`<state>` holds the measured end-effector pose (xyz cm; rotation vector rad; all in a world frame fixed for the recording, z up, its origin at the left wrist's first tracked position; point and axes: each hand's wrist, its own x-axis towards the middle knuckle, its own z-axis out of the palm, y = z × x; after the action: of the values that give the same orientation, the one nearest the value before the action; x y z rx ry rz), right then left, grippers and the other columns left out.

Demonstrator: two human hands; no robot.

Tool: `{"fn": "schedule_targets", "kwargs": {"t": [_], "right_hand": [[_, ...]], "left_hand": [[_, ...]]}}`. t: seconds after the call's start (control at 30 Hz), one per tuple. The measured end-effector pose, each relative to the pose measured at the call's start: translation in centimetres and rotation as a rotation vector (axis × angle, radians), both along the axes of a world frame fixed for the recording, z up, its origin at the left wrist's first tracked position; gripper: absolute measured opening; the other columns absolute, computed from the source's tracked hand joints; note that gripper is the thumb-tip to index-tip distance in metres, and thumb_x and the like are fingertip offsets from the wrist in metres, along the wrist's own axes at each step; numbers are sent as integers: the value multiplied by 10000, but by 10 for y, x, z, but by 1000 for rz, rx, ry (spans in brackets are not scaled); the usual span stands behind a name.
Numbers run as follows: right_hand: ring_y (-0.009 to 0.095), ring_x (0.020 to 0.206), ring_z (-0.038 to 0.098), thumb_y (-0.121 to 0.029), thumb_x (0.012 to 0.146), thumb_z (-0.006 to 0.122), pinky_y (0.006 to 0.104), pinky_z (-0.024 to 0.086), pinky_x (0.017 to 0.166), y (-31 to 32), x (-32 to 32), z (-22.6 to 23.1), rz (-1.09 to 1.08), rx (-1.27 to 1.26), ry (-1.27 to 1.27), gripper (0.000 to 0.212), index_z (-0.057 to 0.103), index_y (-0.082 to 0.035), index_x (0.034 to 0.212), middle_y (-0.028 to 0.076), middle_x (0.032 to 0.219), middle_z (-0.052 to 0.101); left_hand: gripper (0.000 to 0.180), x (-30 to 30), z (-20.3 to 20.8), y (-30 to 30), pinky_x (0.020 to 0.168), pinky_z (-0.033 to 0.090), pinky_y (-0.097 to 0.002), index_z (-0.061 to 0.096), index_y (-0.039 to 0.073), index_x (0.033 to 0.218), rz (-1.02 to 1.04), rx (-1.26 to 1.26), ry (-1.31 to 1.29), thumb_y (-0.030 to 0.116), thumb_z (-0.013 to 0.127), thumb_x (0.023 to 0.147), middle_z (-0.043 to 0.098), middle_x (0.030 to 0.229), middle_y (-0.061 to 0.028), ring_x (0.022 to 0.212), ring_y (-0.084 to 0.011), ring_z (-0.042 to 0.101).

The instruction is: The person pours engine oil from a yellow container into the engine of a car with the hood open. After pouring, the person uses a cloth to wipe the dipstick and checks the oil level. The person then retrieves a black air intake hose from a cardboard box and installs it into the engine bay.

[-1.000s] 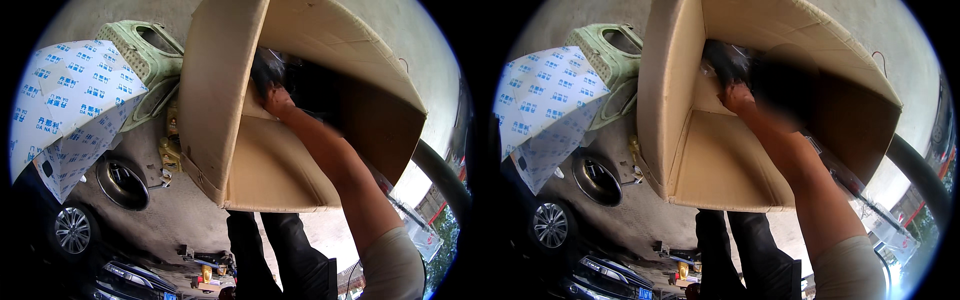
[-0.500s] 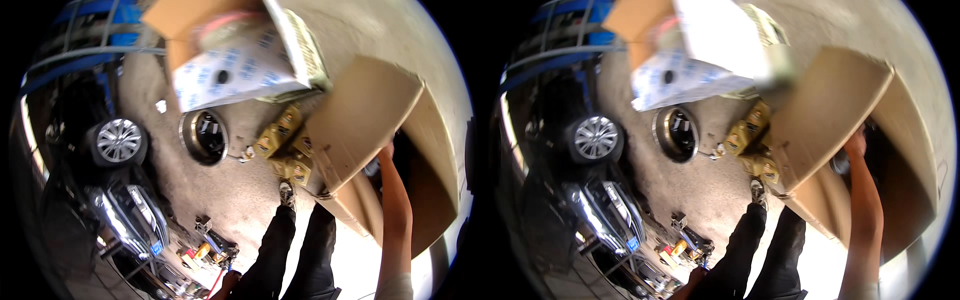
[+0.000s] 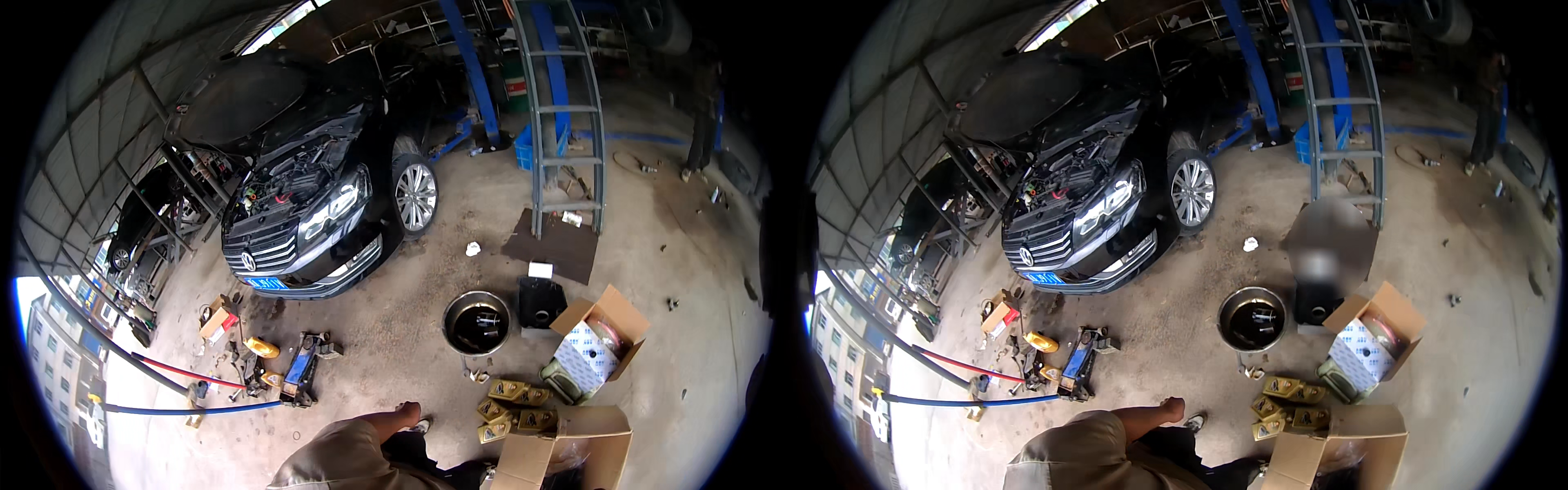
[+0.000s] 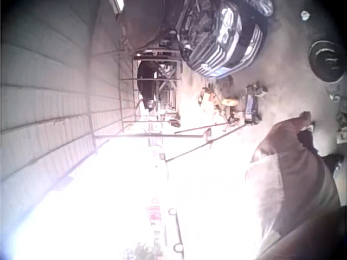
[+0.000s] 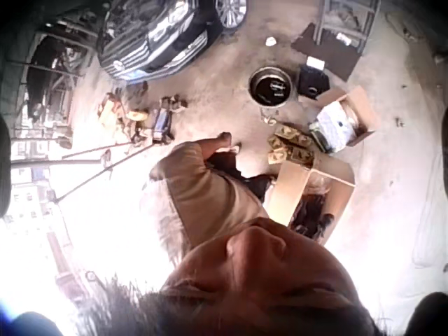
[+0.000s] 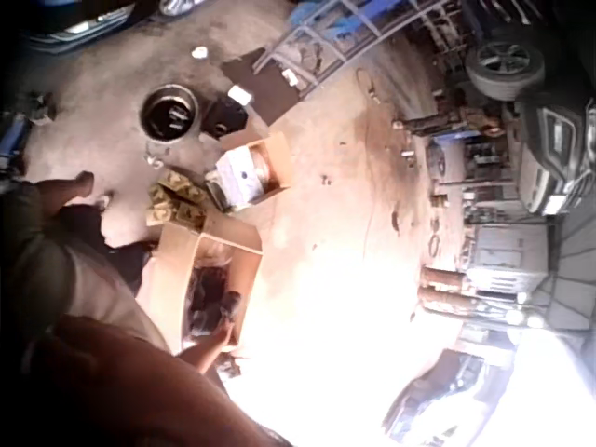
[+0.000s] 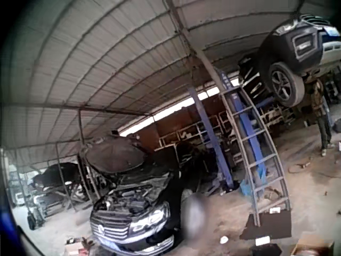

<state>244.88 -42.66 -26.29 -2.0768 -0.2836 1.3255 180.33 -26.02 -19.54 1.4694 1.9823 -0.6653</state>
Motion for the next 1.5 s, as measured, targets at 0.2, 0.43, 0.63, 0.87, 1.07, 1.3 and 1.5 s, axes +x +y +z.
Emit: {"fn": "schedule_targets", "kwargs": {"t": [0.2,0.43,0.63,0.87,1.07,1.3,1.5], "right_hand": [[254,1008,606,-313,736,731,402,489,873,22,-163,126,165,134,50,712,463,-4,1319,167,1124,618],[210,1017,579,-324,713,724,347,469,880,66,-404,265,370,601,183,714,485,22,1290,111,1144,601],[246,1028,617,-259,693,708,344,482,920,161,-548,324,638,745,727,740,445,75,1299,167,1173,598],[410,981,627,-293,741,747,466,545,837,235,-704,407,756,480,1221,804,354,95,1325,314,1170,549],[212,1069,604,-292,799,736,336,508,880,326,-849,444,1022,409,686,698,435,21,1345,135,1236,578],[230,1213,467,-469,786,724,332,353,1018,447,-1012,429,1623,511,257,778,411,-76,1380,136,1285,525],[213,1178,487,-596,797,645,317,375,980,525,-1177,402,1813,129,402,785,465,-71,1353,106,1296,528]], "left_hand": [[154,-53,-47,4,749,534,-443,705,34,828,-66,219,-329,124,614,742,686,909,-193,877,-333,670],[283,-169,3,-25,814,523,-354,727,107,983,-226,149,-715,126,613,725,696,972,-122,914,-274,673],[257,-298,33,-86,762,533,-338,740,118,962,-511,293,-603,148,621,736,699,910,-134,829,-245,681],[248,-421,92,-80,643,520,-419,593,10,840,1212,36,-1562,206,443,860,579,718,-124,660,-254,590],[295,-499,223,47,564,452,-300,562,50,784,768,574,-1492,307,589,926,499,646,-33,559,-149,508],[412,-617,296,143,542,396,-243,575,50,1102,418,1124,-1034,247,769,797,529,711,-21,600,-86,464],[278,-743,286,174,634,444,-244,670,1,911,612,1033,-960,225,779,788,650,761,-33,684,-82,531]]}}
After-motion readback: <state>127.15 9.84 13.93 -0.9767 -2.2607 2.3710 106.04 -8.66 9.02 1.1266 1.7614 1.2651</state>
